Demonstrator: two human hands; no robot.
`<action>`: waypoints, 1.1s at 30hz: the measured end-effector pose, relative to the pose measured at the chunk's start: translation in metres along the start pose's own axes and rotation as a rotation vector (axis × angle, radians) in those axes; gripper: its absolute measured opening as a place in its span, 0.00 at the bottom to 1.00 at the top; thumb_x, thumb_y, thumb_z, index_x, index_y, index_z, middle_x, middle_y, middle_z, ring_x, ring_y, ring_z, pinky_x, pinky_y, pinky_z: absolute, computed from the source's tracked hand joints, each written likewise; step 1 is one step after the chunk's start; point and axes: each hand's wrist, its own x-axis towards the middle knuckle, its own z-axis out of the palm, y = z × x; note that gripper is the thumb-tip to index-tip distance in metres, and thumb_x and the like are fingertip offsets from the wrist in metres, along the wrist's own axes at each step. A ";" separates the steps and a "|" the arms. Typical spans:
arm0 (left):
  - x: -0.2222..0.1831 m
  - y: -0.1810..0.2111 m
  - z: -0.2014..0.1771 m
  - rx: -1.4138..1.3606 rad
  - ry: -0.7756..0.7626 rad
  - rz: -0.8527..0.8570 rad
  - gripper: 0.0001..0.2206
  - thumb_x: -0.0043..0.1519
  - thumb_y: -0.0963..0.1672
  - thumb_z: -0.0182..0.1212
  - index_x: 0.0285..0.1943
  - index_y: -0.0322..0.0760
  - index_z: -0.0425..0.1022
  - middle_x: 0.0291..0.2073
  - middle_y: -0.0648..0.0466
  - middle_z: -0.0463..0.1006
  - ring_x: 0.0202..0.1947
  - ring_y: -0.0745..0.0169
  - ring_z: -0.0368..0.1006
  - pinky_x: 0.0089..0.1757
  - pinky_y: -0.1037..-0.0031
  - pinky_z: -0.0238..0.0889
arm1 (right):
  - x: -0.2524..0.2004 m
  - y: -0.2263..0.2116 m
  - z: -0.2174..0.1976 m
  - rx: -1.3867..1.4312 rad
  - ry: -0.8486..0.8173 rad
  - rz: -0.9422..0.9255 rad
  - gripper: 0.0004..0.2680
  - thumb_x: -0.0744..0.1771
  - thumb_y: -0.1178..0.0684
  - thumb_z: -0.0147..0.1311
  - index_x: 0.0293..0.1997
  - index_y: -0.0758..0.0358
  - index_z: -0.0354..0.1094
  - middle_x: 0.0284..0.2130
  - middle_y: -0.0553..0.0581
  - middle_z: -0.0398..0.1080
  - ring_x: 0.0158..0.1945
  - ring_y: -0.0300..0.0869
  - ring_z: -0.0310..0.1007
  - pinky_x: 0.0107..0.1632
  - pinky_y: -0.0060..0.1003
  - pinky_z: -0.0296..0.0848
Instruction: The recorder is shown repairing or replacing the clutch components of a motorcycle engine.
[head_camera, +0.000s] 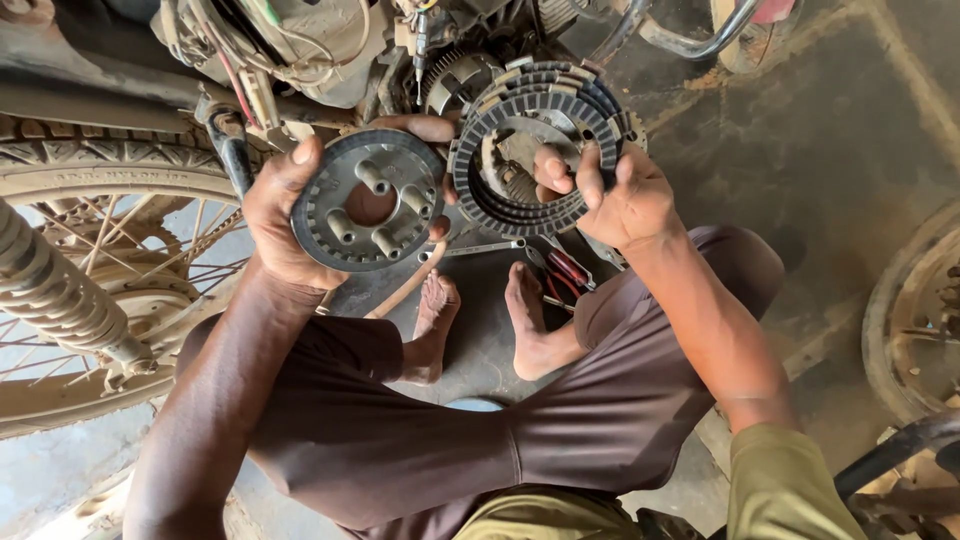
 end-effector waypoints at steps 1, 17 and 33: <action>0.000 0.001 0.001 0.000 -0.001 -0.002 0.44 0.68 0.59 0.58 0.78 0.15 0.53 0.49 0.32 0.75 0.45 0.43 0.78 0.47 0.60 0.74 | -0.001 0.001 -0.004 0.000 0.002 -0.001 0.15 0.72 0.39 0.54 0.37 0.62 0.71 0.45 0.54 0.63 0.46 0.38 0.56 0.52 0.34 0.59; -0.002 0.004 0.007 -0.010 0.021 0.003 0.42 0.66 0.58 0.60 0.75 0.16 0.57 0.48 0.31 0.76 0.43 0.41 0.77 0.47 0.57 0.73 | 0.010 -0.001 0.006 -0.255 0.146 -0.175 0.12 0.74 0.45 0.50 0.48 0.64 0.71 0.40 0.51 0.70 0.56 0.44 0.58 0.56 0.44 0.61; 0.008 0.006 0.002 0.078 0.001 -0.065 0.41 0.60 0.57 0.64 0.71 0.19 0.62 0.51 0.35 0.76 0.48 0.43 0.77 0.49 0.53 0.74 | 0.015 -0.003 0.008 -0.262 0.226 -0.146 0.14 0.73 0.45 0.51 0.43 0.69 0.71 0.54 0.62 0.68 0.58 0.46 0.62 0.59 0.43 0.62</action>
